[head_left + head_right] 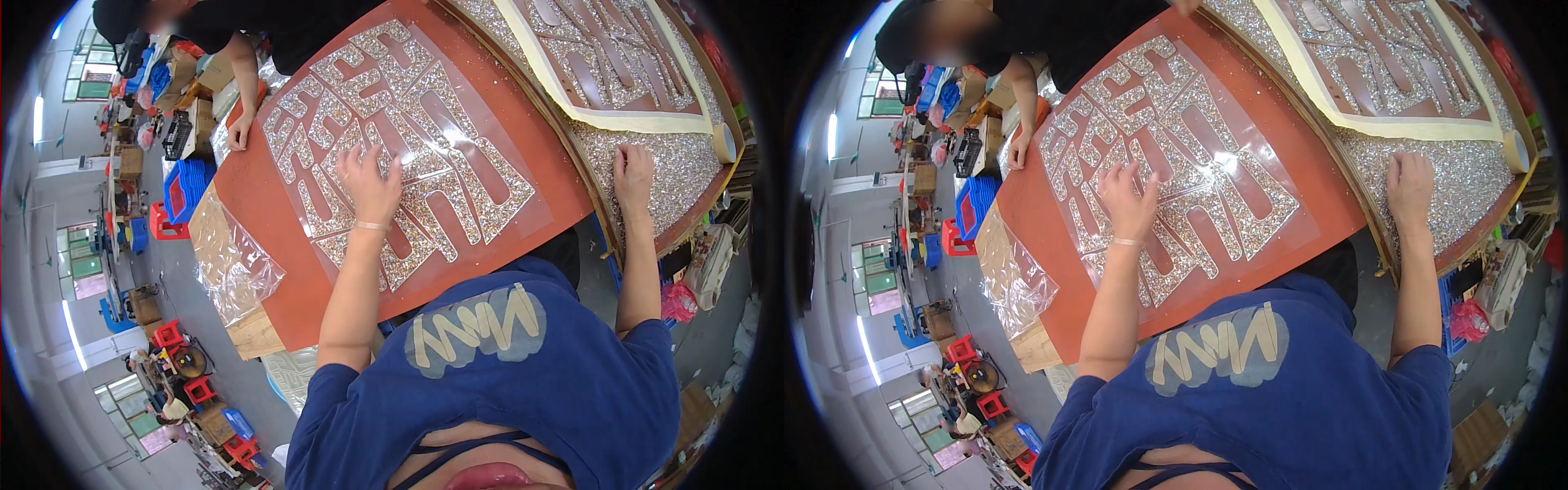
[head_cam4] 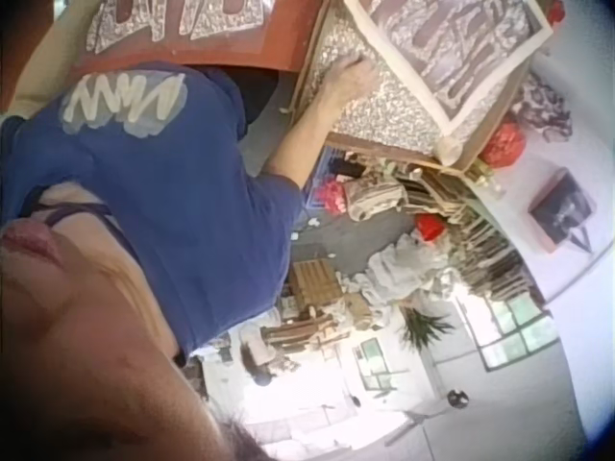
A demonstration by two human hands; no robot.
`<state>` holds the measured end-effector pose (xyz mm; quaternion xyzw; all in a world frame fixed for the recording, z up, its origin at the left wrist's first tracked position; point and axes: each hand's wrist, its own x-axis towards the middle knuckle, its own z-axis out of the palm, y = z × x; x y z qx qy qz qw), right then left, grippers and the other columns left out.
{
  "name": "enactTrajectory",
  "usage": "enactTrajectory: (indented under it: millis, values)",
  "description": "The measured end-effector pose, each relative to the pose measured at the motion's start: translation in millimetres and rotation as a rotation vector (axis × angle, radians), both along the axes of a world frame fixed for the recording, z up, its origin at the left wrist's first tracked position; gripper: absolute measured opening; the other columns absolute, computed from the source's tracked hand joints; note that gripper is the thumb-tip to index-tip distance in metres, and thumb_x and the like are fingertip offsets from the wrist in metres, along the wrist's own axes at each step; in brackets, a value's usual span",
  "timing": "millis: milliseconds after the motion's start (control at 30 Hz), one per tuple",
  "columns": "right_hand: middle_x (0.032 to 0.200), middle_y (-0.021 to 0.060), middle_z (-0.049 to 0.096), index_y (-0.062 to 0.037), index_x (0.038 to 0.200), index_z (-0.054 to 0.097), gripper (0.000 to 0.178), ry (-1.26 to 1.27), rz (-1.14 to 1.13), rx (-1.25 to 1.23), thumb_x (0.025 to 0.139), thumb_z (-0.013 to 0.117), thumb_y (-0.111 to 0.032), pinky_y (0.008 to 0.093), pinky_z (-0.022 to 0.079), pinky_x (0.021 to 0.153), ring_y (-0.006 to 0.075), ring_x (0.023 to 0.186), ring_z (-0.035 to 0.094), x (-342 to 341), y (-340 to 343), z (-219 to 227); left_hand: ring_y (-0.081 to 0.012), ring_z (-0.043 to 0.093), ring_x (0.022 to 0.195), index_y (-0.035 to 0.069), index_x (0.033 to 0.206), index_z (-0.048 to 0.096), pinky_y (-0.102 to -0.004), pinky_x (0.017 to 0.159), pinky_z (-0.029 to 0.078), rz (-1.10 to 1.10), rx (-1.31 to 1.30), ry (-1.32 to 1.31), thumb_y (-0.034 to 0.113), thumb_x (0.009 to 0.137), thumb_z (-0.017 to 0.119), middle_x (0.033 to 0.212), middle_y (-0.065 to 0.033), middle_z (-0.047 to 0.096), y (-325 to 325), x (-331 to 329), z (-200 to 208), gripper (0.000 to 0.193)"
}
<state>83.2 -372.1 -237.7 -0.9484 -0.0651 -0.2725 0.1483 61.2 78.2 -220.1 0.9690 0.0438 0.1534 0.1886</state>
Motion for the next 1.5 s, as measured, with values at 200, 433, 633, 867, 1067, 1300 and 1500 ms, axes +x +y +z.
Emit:
enactTrajectory:
  millis: [200, 433, 633, 867, 1067, 1300, 1500]
  values:
    - [0.08, 0.013, 0.056, -0.0022, 0.086, 0.059, 0.004, 0.003, 0.015, 0.033, 0.082, 0.059, -0.003, 0.0418, 0.041, 0.07, 0.0321, 0.076, 0.052, -0.3, -0.3, -0.3, -0.0428, -0.003, 0.142, -0.002, 0.144, 0.026, -0.0599, 0.111, 0.0, 0.015, 0.173, 0.34, 0.064, 0.084, 0.048, 0.152, -0.0285, 0.008, -43.7, 76.0, 7.6, 0.091]
    - [0.082, 0.0123, 0.056, -0.002, 0.087, 0.059, 0.006, 0.024, 0.016, 0.037, 0.081, 0.06, -0.002, 0.0408, 0.041, 0.072, 0.0315, 0.079, 0.053, -2.6, 3.8, 6.9, -0.0384, -0.004, 0.143, -0.006, 0.144, 0.022, -0.0591, 0.11, -0.005, -0.006, 0.171, 0.371, 0.066, 0.087, 0.041, 0.154, -0.0227, 0.01, -48.3, 105.4, -20.1, 0.094]
    - [0.084, 0.0116, 0.056, -0.0025, 0.089, 0.06, 0.009, 0.067, 0.037, 0.085, 0.081, 0.061, -0.002, 0.0408, 0.041, 0.074, 0.0309, 0.082, 0.054, -3.1, 5.9, 9.2, -0.0366, -0.005, 0.143, -0.005, 0.142, 0.028, -0.0591, 0.11, -0.005, -0.052, 0.291, 0.422, 0.066, 0.088, 0.037, 0.154, -0.019, 0.015, -55.6, 108.6, -10.6, 0.09]
    - [0.086, 0.0131, 0.057, 0.0, 0.091, 0.061, 0.009, 0.127, 0.058, 0.111, 0.082, 0.06, -0.002, 0.0395, 0.043, 0.075, 0.0307, 0.083, 0.054, -6.0, 6.1, 9.1, -0.0421, 0.006, 0.141, 0.005, 0.123, 0.057, -0.0595, 0.111, 0.001, -0.054, 0.281, 0.277, 0.051, 0.088, 0.051, 0.15, -0.0158, 0.03, -37.2, 129.3, -12.2, 0.059]
    - [0.08, 0.0111, 0.055, -0.0016, 0.087, 0.059, 0.007, 0.032, 0.079, 0.14, 0.08, 0.061, -0.002, 0.0405, 0.041, 0.07, 0.0301, 0.078, 0.052, -4.5, 11.4, 15.3, -0.0443, 0.02, 0.138, 0.013, 0.094, 0.072, -0.0572, 0.112, 0.011, -0.033, 0.017, 0.084, 0.028, 0.083, 0.064, 0.142, -0.015, 0.043, -6.6, 155.7, -32.1, 0.02]
    - [0.081, 0.0112, 0.056, -0.0012, 0.087, 0.06, 0.008, 0.035, 0.072, 0.137, 0.079, 0.061, -0.001, 0.0399, 0.041, 0.07, 0.0295, 0.077, 0.052, -5.0, 11.0, 17.2, -0.0434, 0.022, 0.137, 0.014, 0.094, 0.071, -0.0567, 0.111, 0.015, -0.068, 0.066, 0.062, 0.026, 0.083, 0.066, 0.136, -0.0169, 0.047, -4.5, 176.6, -36.6, 0.017]
    - [0.08, 0.0113, 0.056, -0.0011, 0.087, 0.06, 0.008, 0.033, 0.075, 0.155, 0.079, 0.062, -0.001, 0.039, 0.042, 0.069, 0.0294, 0.076, 0.052, -5.6, 11.1, 18.0, -0.0449, 0.02, 0.137, 0.018, 0.103, 0.07, -0.0625, 0.108, 0.014, -0.172, 0.131, -0.092, 0.027, 0.086, 0.062, 0.139, -0.0174, 0.043, -35.6, 175.2, -36.2, 0.021]
